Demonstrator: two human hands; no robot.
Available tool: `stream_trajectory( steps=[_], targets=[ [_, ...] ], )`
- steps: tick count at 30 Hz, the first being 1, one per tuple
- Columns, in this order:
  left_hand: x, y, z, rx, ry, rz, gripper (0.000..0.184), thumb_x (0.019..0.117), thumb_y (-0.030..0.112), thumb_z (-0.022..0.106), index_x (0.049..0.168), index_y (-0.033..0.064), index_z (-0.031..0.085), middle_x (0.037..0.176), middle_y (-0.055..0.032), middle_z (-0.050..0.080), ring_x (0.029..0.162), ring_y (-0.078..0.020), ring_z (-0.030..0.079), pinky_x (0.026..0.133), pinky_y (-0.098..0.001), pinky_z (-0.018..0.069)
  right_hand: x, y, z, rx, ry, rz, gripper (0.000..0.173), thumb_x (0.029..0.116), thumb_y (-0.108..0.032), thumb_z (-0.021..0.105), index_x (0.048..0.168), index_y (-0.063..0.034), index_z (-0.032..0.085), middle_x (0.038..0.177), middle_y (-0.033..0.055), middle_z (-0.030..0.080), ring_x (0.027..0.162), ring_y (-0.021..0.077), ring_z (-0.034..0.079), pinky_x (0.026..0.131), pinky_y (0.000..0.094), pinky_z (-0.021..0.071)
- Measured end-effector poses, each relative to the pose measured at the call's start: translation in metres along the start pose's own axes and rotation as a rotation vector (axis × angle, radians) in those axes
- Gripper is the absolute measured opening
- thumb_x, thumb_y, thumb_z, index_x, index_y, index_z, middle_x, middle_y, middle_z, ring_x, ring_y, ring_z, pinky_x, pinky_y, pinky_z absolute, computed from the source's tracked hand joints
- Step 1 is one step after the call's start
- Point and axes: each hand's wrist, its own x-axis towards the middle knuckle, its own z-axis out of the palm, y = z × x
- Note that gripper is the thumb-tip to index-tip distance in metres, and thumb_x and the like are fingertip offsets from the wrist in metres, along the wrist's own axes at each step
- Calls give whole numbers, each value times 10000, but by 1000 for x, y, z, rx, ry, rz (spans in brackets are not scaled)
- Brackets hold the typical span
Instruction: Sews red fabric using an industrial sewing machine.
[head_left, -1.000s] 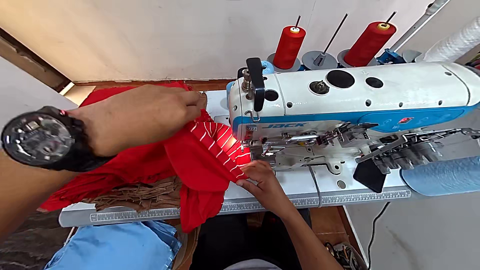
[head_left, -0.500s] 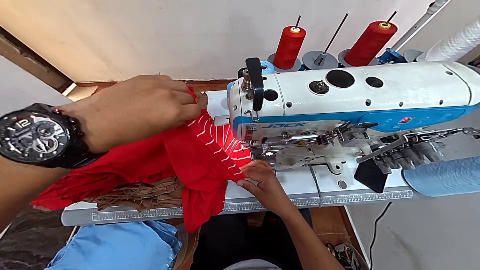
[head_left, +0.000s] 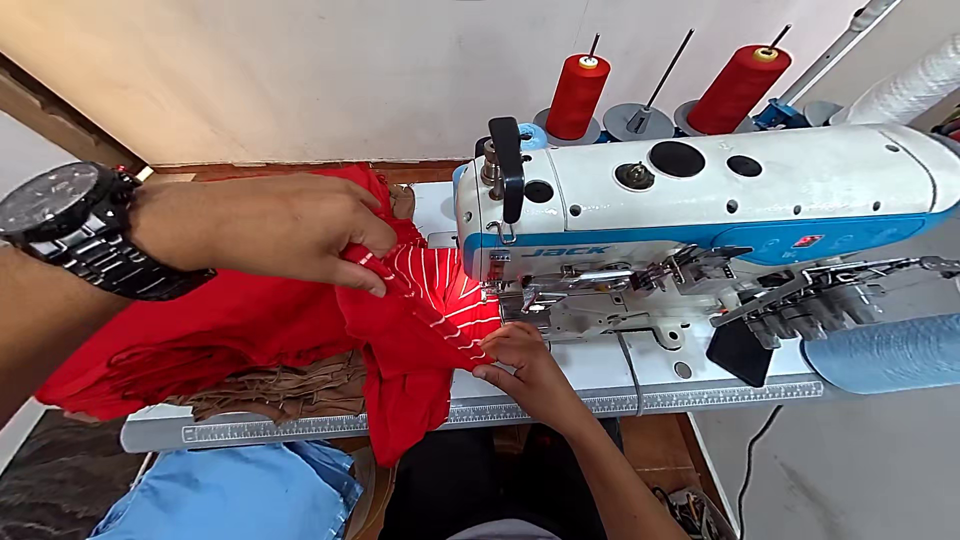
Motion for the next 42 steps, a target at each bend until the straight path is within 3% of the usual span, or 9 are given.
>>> stream_trajectory(
  steps=[3,11,17,20,22,25,30,35,42],
  targets=[
    [-1,-2,4,-42,-36,-45,293,868,489,740,779,233,630,628,130,542,549,1,528,498,-235,455,0,1,-1,9,-9,-1,228,976,-367,689,925,-169,789,1002,-96,735,1159,75,608,1156,461,337],
    [0,-6,-1,46,-32,-15,459,894,614,619,626,243,590,576,115,518,600,-43,559,654,-312,504,0,1,-1,4,-12,0,225,976,-372,689,927,-178,790,1008,-104,735,1162,67,607,1168,452,330],
    [-1,34,11,-157,26,-118,401,982,571,551,764,247,643,534,144,478,440,16,461,380,-220,377,-15,-7,2,27,-45,-29,246,1009,-356,650,975,-155,786,1029,-80,745,1164,64,630,1229,504,286],
    [6,95,50,102,141,-314,351,1017,420,513,826,187,693,652,40,596,555,-149,613,469,-383,502,-37,-16,11,53,-48,-25,251,1016,-330,642,954,-115,755,1046,-20,746,1152,142,640,1106,446,439],
    [21,119,97,132,239,-534,379,982,456,568,994,118,740,952,-77,719,908,-278,709,766,-495,577,-51,-14,18,56,-36,-43,213,1018,-294,641,949,-123,745,1049,-7,745,1153,168,641,1050,417,483],
    [38,113,164,-87,311,-834,885,794,610,762,1461,70,546,1437,-214,560,1355,-407,516,1123,-630,384,-63,-7,25,114,-59,-50,173,1032,-237,606,1057,-197,772,1092,-52,751,1182,151,627,1033,382,494],
    [28,99,171,-308,192,-1135,691,825,353,854,1396,85,571,902,-163,737,833,-397,713,763,-643,555,-63,8,26,191,-78,-70,152,1015,-177,631,1041,-152,779,1098,-23,759,1189,162,630,1068,340,482],
    [44,130,147,-62,511,-848,320,924,55,673,1238,-2,675,1251,-237,640,1203,-440,597,981,-621,497,-55,8,22,168,-32,-89,139,1022,-187,627,1032,-139,757,1090,-11,751,1181,168,630,1067,338,486],
    [69,120,181,-463,539,-858,323,1076,265,482,1171,127,759,1101,-12,756,997,-150,720,878,-427,594,-8,-37,-19,243,61,-191,146,1024,-162,622,1055,-105,753,1105,13,749,1187,180,633,1069,362,500]
  ],
)
